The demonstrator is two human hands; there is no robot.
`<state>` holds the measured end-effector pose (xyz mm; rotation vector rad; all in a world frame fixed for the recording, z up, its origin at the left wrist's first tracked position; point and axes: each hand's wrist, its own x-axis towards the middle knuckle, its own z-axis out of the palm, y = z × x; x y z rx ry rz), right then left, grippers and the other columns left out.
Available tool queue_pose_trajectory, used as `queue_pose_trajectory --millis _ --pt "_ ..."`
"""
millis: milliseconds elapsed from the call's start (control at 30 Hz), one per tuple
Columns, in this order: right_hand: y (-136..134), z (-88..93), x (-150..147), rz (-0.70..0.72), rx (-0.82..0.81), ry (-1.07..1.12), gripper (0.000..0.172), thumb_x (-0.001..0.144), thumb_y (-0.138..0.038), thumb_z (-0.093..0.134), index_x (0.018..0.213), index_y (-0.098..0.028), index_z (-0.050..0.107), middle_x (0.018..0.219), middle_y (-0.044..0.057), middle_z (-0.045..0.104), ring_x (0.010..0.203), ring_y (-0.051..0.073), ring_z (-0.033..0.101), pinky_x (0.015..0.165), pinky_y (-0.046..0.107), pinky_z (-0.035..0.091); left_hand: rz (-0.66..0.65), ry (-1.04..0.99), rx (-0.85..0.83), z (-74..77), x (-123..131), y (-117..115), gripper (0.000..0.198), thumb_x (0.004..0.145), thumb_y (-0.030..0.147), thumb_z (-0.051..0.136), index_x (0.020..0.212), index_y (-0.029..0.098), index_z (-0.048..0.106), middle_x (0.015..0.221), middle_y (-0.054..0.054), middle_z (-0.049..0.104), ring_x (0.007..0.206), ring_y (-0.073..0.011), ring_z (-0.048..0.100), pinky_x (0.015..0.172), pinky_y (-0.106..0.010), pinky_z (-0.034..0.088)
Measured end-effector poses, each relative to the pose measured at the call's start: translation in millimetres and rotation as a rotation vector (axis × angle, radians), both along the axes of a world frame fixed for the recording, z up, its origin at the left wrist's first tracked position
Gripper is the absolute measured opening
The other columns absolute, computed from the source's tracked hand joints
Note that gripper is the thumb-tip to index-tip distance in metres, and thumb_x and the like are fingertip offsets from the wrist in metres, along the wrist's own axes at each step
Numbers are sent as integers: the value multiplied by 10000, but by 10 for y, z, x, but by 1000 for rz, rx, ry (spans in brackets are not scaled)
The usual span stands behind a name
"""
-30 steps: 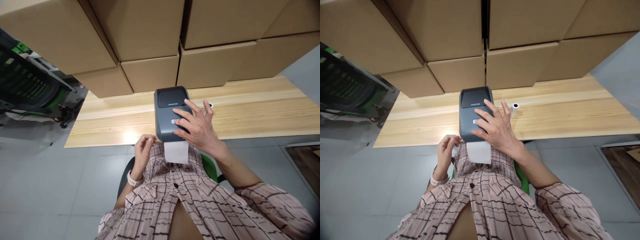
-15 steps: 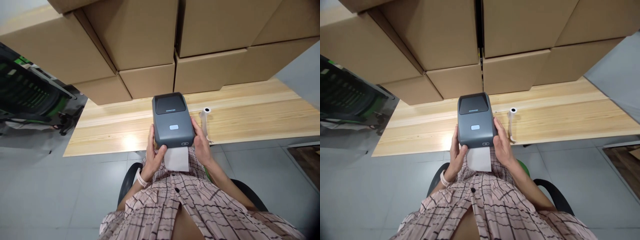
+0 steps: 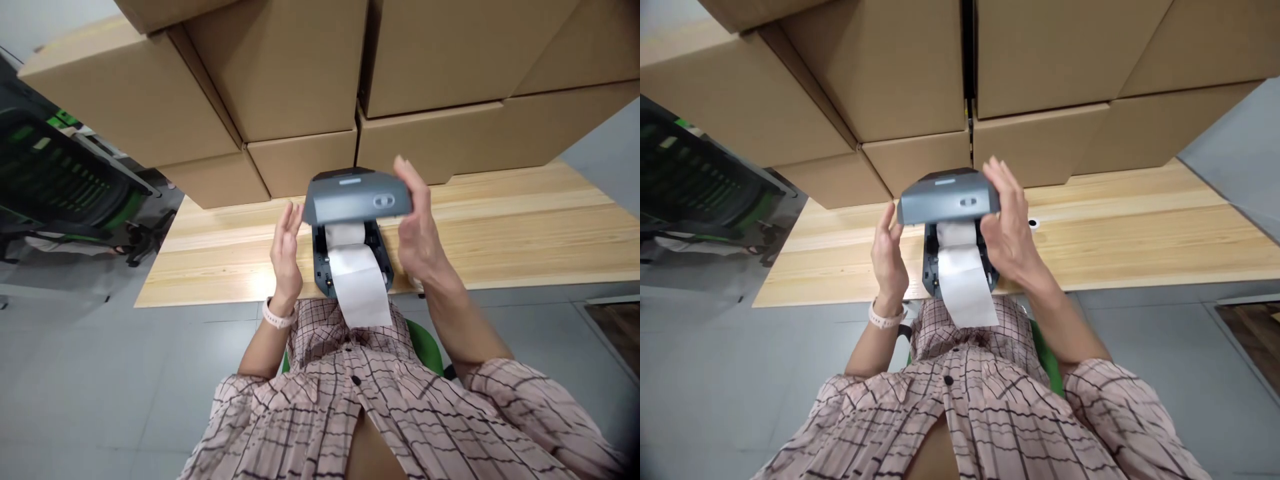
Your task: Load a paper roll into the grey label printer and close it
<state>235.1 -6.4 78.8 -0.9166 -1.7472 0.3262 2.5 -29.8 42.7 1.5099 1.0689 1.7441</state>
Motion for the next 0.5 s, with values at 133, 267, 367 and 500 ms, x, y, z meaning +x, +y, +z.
queue_pose_trajectory --millis 133,267,367,500 --pt "713 337 -76 5 23 38 728 1092 -732 168 1629 -293 390 1669 71 505 1582 283 455 1332 543 324 1 -41 -187 -119 -47 373 614 931 546 733 1463 266 606 1546 -137 646 1515 -328 556 1303 -546 381" --pt "1359 544 -141 0 -91 67 680 1080 -759 217 1586 -340 391 1696 -14 470 1597 196 401 1351 468 284 -65 23 -384 -328 -4 402 709 841 373 774 1498 217 559 1632 -173 564 1538 -338 513 1242 -524 446" --pt "1619 598 -185 -28 -182 106 667 1074 -754 310 1551 -295 390 1689 6 478 1579 159 364 1370 462 230 -92 47 -454 -351 27 322 787 839 297 711 1580 202 463 1678 -182 503 1515 -307 525 1165 -451 511" --pt "1371 472 -209 -158 1 172 613 1076 -615 512 1573 -279 387 1695 53 448 1497 217 467 1291 494 361 25 333 -543 -172 24 250 777 851 306 646 1590 143 470 1507 -199 643 1356 -312 615 1029 -421 550"
